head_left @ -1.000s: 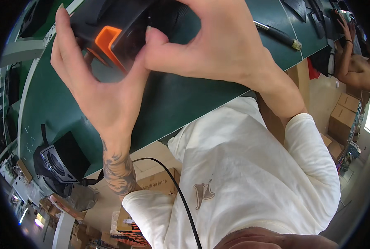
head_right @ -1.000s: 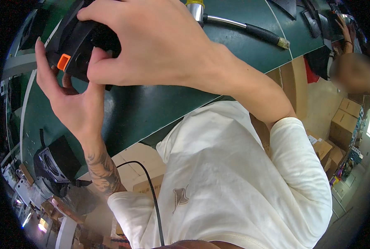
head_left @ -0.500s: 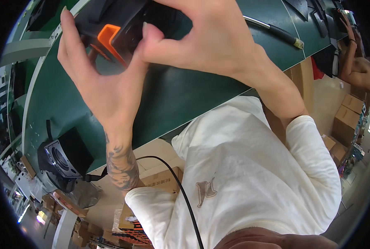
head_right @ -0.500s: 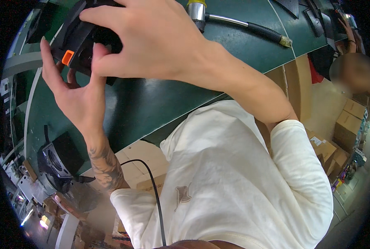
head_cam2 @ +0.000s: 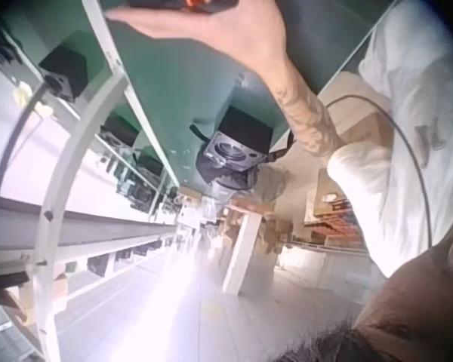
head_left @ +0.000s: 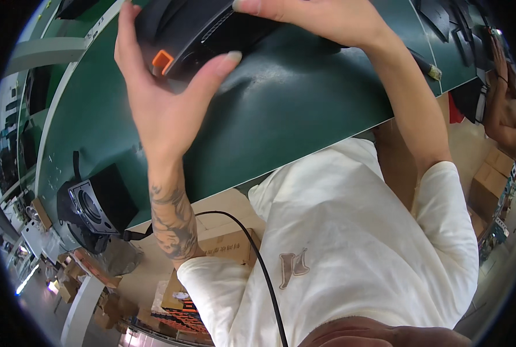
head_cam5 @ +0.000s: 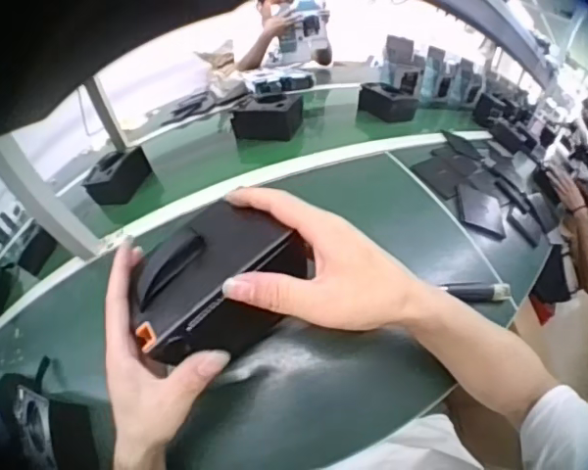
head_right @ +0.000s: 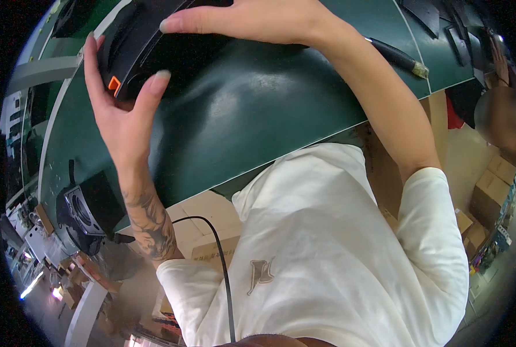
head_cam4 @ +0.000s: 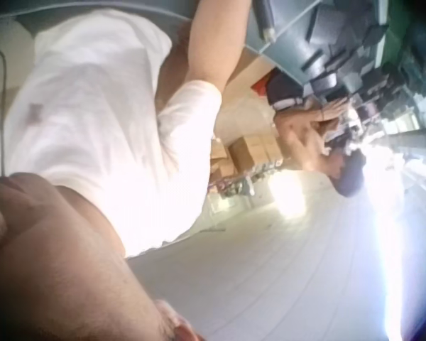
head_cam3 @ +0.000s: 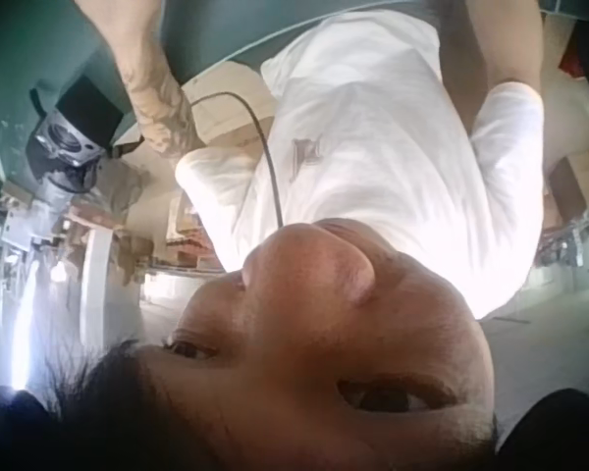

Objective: The person repeatedly assembles small black speaker units by hand, aligning textured grilles with speaker bodies and tapping them into place with a rubber mallet. The person handles multiple units one at a time, inspecting edges and seams before setting each finished unit aside on the green workbench.

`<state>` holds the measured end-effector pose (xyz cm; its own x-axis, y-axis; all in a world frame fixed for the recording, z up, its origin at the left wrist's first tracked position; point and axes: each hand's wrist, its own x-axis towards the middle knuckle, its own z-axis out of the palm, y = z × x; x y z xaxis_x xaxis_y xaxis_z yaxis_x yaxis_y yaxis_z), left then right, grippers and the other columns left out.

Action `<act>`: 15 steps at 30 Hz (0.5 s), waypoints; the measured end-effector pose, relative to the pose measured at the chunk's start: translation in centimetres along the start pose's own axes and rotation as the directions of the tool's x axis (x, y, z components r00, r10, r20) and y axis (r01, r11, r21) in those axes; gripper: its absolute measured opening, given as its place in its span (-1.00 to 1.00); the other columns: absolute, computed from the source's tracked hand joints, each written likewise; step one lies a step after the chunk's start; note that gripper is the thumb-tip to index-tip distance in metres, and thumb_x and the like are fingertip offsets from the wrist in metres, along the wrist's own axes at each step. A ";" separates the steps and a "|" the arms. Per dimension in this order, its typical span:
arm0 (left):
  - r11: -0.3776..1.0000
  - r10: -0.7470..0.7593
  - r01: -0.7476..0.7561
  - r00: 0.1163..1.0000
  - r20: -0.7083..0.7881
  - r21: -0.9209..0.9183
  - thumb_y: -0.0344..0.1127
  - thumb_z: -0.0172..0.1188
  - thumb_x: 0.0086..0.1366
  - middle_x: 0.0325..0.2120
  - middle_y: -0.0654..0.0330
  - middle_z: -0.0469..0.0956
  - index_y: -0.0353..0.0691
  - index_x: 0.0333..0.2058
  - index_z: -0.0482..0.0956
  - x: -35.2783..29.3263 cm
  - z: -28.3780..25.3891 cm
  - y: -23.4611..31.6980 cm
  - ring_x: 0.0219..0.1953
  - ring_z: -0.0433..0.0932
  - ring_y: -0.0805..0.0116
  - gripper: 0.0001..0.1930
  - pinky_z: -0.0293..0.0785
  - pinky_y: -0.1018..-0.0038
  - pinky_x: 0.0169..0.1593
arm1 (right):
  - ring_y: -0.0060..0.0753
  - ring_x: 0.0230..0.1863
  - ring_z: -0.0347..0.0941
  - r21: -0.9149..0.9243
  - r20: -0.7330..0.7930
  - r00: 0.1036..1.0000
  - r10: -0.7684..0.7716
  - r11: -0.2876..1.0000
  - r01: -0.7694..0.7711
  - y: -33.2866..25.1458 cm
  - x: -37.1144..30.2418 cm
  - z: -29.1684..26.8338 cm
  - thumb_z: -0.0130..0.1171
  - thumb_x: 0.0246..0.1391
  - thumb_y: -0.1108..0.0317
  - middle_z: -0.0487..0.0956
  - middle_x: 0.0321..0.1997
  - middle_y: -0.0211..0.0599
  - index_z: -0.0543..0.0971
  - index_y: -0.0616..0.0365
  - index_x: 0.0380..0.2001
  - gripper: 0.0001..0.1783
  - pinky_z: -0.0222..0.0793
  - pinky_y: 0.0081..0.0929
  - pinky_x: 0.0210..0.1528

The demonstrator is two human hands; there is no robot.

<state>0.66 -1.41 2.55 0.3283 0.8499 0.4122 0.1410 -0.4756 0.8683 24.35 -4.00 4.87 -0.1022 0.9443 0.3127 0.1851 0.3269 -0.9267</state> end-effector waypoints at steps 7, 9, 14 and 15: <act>0.994 0.053 -0.049 0.998 -0.037 0.094 -0.35 0.52 0.21 0.16 0.05 0.48 -0.31 0.32 0.35 -0.2 0.8 0.0 0.09 0.56 0.32 -0.25 0.50 0.45 0.16 | -0.43 0.09 0.47 -0.100 0.033 0.989 -0.146 0.984 0.148 2.4 0.9 -0.8 0.57 -0.02 0.27 0.57 0.07 -0.26 0.53 0.18 0.14 -0.34 0.39 -0.47 0.18; 0.996 0.028 -0.026 0.999 -0.023 0.084 -0.36 0.50 0.23 0.12 0.05 0.50 -0.29 0.32 0.37 -0.3 0.6 -0.1 0.07 0.57 0.34 -0.28 0.51 0.46 0.14 | -0.42 0.07 0.48 -0.125 0.004 0.990 -0.141 0.982 0.140 2.4 0.7 -0.6 0.58 -0.03 0.26 0.57 0.04 -0.26 0.54 0.16 0.11 -0.36 0.39 -0.47 0.16; 0.968 -0.200 0.209 0.977 0.075 -0.140 -0.42 0.51 0.16 0.19 0.01 0.46 -0.33 0.28 0.41 0.2 -1.5 1.9 0.19 0.49 0.27 -0.28 0.47 0.37 0.22 | -0.36 0.11 0.46 -0.162 0.042 0.987 -0.152 0.974 0.157 1.1 -0.8 -0.8 0.41 0.18 0.19 0.48 0.09 -0.19 0.50 0.18 0.17 -0.44 0.37 -0.44 0.18; 0.962 -0.186 0.203 0.977 0.107 -0.181 -0.39 0.45 0.22 0.16 0.03 0.51 -0.36 0.27 0.41 0.3 -2.1 1.6 0.14 0.51 0.29 -0.34 0.45 0.39 0.22 | -0.41 0.10 0.46 -0.082 0.074 0.991 -0.113 0.990 0.119 1.1 -0.9 -1.2 0.37 0.23 0.19 0.49 0.09 -0.20 0.50 0.19 0.18 -0.47 0.37 -0.46 0.17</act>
<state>-1.00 -1.49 4.65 0.3942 0.8944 0.2115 0.0336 -0.2440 0.9692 25.79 -4.47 3.83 -0.1944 0.8960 0.3993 0.2507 0.4389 -0.8628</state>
